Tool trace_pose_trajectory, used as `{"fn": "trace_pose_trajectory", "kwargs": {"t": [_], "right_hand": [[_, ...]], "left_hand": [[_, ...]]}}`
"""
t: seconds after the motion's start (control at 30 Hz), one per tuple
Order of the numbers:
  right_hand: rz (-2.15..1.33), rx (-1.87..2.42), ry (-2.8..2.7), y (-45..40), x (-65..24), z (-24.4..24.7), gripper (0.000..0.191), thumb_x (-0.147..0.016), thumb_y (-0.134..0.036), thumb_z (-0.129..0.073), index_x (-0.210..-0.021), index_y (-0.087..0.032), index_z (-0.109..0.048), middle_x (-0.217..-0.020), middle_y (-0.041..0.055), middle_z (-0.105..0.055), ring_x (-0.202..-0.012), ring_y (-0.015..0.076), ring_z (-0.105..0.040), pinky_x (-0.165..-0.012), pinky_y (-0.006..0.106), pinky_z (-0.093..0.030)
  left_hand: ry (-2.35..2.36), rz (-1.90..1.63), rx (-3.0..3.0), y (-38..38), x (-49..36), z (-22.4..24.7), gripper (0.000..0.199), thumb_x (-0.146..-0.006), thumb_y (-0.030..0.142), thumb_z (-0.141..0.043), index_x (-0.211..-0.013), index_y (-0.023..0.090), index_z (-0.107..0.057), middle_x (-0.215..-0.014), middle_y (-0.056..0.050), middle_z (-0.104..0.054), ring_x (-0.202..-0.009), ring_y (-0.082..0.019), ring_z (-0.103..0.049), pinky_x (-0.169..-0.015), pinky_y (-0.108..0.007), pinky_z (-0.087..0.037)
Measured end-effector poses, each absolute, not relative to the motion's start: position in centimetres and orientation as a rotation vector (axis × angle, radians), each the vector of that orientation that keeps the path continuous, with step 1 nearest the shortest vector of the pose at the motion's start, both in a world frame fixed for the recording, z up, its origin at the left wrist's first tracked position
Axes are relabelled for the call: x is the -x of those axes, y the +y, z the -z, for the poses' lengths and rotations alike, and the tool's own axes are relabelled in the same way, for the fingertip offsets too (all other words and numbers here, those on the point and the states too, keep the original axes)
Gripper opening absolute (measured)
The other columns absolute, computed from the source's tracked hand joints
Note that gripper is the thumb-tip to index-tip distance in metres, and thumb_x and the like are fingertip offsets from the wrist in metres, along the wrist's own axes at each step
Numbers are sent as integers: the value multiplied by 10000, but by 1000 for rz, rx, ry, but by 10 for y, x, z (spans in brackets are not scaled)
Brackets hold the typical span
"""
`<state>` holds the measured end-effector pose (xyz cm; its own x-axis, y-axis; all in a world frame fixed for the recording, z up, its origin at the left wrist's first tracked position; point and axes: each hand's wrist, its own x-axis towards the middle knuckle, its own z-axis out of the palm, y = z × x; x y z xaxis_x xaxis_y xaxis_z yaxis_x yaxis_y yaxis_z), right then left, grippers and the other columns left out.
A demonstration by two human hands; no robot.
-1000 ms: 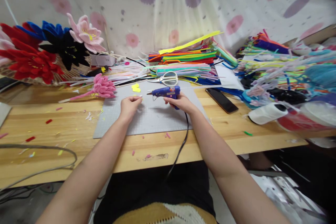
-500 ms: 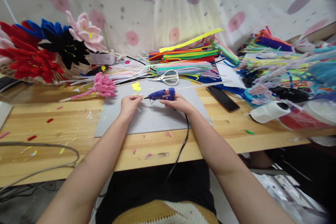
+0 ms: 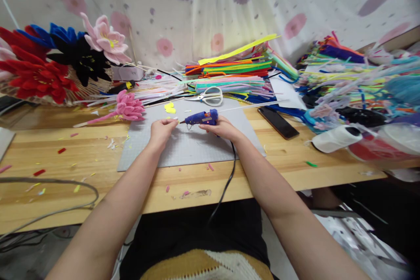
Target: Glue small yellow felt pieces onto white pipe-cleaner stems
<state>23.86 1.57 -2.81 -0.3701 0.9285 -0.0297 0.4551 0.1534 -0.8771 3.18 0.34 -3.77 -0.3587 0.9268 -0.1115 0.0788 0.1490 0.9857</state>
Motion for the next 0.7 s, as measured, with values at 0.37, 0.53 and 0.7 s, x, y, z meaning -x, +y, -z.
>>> {"fn": "trace_pose_trajectory", "kwargs": {"t": [0.37,0.53,0.7], "right_hand": [[-1162,1311,-1893,15,-239,27,400,-649,-544,-631,-770,-162,-635,-586,-8,-541,-533,90,-444,-537,242,-359],[-1165,1322,-1897,15,-239,26,404,-650,-548,-627,-760,-159,-630,-590,-7,-544,-517,83,-432,-524,238,-348],[-1144,1329,-1918,15,-240,26,402,-658,-547,-621,-777,-163,-635,-588,-10,-542,-527,87,-437,-536,241,-347]], "left_hand": [[1604,-1303,-994,3,-31,39,182,-492,276,-697,-589,125,-674,-535,-12,-578,-454,-67,-409,-416,-202,-284],[1603,-1299,-1005,3,-31,39,192,-490,285,-697,-593,125,-672,-529,-9,-575,-442,-61,-389,-407,-199,-279],[1610,-1300,-989,2,-32,37,173,-488,274,-695,-573,125,-668,-558,-21,-592,-461,-68,-411,-416,-202,-285]]}}
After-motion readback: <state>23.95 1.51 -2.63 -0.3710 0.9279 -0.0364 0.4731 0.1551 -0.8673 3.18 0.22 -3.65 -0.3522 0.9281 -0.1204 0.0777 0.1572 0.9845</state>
